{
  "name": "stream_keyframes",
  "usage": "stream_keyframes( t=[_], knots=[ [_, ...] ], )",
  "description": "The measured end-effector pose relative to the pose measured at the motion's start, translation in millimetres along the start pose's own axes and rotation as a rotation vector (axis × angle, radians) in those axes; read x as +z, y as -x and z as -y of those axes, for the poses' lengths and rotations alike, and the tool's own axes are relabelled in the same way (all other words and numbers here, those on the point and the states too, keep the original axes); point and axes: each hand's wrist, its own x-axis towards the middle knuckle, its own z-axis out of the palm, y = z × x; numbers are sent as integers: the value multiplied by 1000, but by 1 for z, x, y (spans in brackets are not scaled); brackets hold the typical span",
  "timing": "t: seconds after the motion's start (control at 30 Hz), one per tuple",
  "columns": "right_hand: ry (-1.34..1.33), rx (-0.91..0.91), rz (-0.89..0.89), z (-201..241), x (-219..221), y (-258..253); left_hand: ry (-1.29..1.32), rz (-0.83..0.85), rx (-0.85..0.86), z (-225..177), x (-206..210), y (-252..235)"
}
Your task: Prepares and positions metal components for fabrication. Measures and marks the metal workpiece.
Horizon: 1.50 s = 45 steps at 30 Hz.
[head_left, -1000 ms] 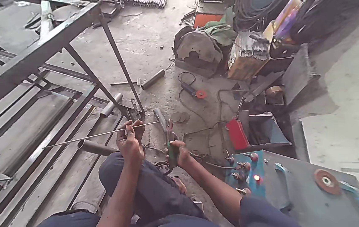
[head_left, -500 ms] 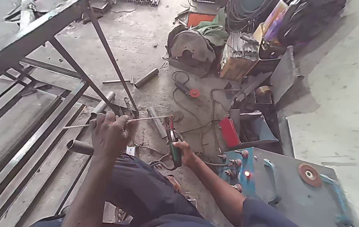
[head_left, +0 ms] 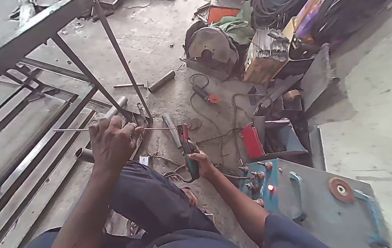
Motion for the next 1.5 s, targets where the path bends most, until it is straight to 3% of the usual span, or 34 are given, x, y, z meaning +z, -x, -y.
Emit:
stream_keyframes(
  t=[0.87, 1.03, 1.13, 1.27, 1.37, 1.43, 1.5],
  knots=[
    [98, 37, -27, 11, 3, 6, 12, -37, 51, -27, 5, 12],
    [-48, 40, -295, -14, -42, -25, 149, -101, -99, 37, -7, 57],
    [72, 95, -544, -46, -112, -53, 184, 51, -279, 106, 13, 105],
    [247, 237, -801, -88, -171, -43, 244, 336, -573, 177, 53, 157],
    [567, 331, -810, -77, -158, -25, 341, 471, -687, 204, 83, 157],
    [953, 474, -738, -44, -115, -14, 393, 500, -680, 214, 102, 142],
    [1235, 467, -702, -7, -72, -12, 410, 491, -691, 225, 122, 122]
  ],
)
